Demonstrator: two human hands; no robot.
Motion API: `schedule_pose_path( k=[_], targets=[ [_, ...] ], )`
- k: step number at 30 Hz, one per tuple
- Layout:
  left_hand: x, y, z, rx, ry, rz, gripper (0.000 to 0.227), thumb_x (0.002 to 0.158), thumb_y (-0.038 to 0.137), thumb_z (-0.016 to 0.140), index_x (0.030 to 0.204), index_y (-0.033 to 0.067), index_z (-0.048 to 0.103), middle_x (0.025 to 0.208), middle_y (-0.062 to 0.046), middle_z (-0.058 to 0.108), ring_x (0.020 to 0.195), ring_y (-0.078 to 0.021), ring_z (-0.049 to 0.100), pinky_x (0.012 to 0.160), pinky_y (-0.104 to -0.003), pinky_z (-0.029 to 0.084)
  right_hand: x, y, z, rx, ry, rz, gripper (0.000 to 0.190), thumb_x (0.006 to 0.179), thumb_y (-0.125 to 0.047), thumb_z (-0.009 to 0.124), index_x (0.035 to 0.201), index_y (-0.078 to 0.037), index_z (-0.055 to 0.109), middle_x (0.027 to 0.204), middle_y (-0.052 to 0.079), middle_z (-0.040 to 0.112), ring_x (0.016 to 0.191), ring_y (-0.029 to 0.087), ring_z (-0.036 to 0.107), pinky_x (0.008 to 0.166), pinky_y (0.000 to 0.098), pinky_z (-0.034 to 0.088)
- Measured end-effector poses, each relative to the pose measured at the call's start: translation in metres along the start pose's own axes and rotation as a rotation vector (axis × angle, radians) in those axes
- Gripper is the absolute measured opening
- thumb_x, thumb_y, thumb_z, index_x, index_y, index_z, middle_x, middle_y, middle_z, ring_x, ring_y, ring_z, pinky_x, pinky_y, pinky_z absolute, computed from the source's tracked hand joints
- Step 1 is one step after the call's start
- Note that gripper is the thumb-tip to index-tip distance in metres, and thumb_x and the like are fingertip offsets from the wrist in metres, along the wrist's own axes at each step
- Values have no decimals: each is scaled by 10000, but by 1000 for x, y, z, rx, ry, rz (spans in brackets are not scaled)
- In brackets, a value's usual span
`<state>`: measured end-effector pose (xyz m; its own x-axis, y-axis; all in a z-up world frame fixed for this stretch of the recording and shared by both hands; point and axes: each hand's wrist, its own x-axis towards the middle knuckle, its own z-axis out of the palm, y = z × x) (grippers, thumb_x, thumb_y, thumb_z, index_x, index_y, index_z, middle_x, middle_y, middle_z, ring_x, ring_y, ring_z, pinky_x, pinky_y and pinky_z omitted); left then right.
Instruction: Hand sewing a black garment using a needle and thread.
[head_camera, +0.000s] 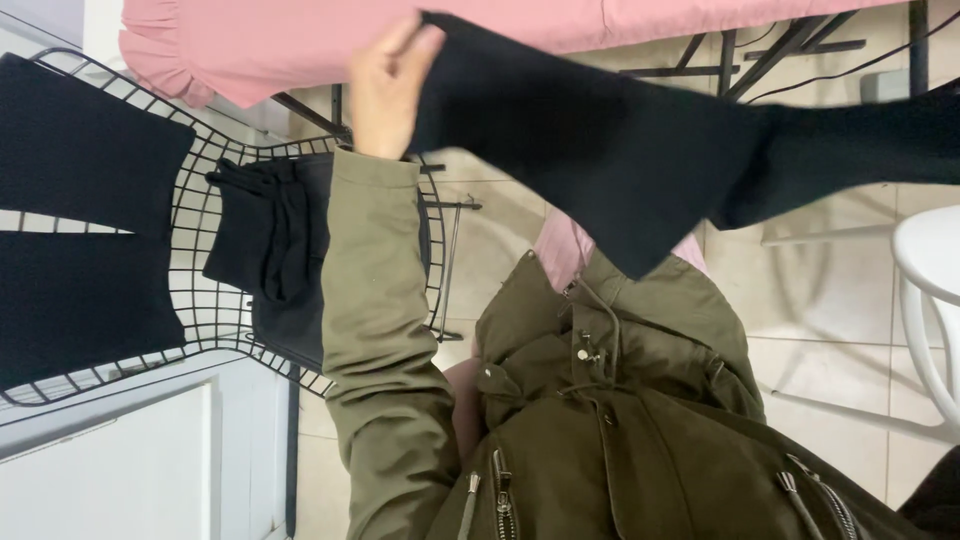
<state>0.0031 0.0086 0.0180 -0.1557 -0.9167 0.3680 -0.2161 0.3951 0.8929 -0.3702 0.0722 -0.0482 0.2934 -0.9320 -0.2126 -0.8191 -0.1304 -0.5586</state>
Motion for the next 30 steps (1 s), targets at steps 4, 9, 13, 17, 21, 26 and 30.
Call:
schedule_pose_path(
  k=[4,9,13,17,21,26,30],
  targets=[
    [-21,34,-35,167,279,279,259,1134,96,690,1292,-108,668,1185,-96,694,1090,-171,618,976,-318,500,-78,-5,-47,-14,-18,41,495,894,-288,735,1342,-160,564,1143,111,641,1053,268,618,895,382,502],
    [-97,154,-76,238,-277,336,250,1097,207,589,997,14,713,917,-61,740,787,-155,709,699,-279,551,-129,24,-57,-21,-53,91,526,884,-293,738,1366,-169,567,1160,114,653,1074,275,631,910,388,513],
    [-118,182,-45,-157,-1211,283,208,1071,129,647,1215,-12,700,1044,-103,756,870,-198,763,728,-297,631,-154,48,-45,-23,-116,133,551,876,-296,741,1386,-177,570,1174,116,662,1091,281,641,923,393,522],
    [-142,110,26,-242,-1175,-17,271,1042,84,546,1287,13,637,1149,-128,722,998,-252,764,841,-315,618,-165,70,-15,-34,-171,163,576,868,-300,743,1406,-184,572,1187,118,671,1108,286,651,935,398,531],
    [-168,0,116,107,-814,105,207,1014,175,646,1185,63,676,1117,-110,697,1019,-331,685,867,-408,553,-153,93,21,-54,-195,180,602,860,-304,746,1426,-191,575,1201,120,680,1124,292,662,947,403,540],
    [-154,-58,143,460,-781,206,214,855,223,726,1025,94,712,1006,-90,687,925,-337,647,812,-460,508,-114,115,58,-470,-99,-150,564,741,-311,795,1264,-176,634,1295,102,661,1146,315,649,922,458,515],
    [-128,-62,137,304,-545,157,276,874,175,771,1108,78,661,1096,-98,653,1047,-338,640,913,-426,527,-91,82,56,99,158,-319,439,947,-215,669,1357,-71,610,1290,198,653,1167,391,633,975,434,514]
  ],
)
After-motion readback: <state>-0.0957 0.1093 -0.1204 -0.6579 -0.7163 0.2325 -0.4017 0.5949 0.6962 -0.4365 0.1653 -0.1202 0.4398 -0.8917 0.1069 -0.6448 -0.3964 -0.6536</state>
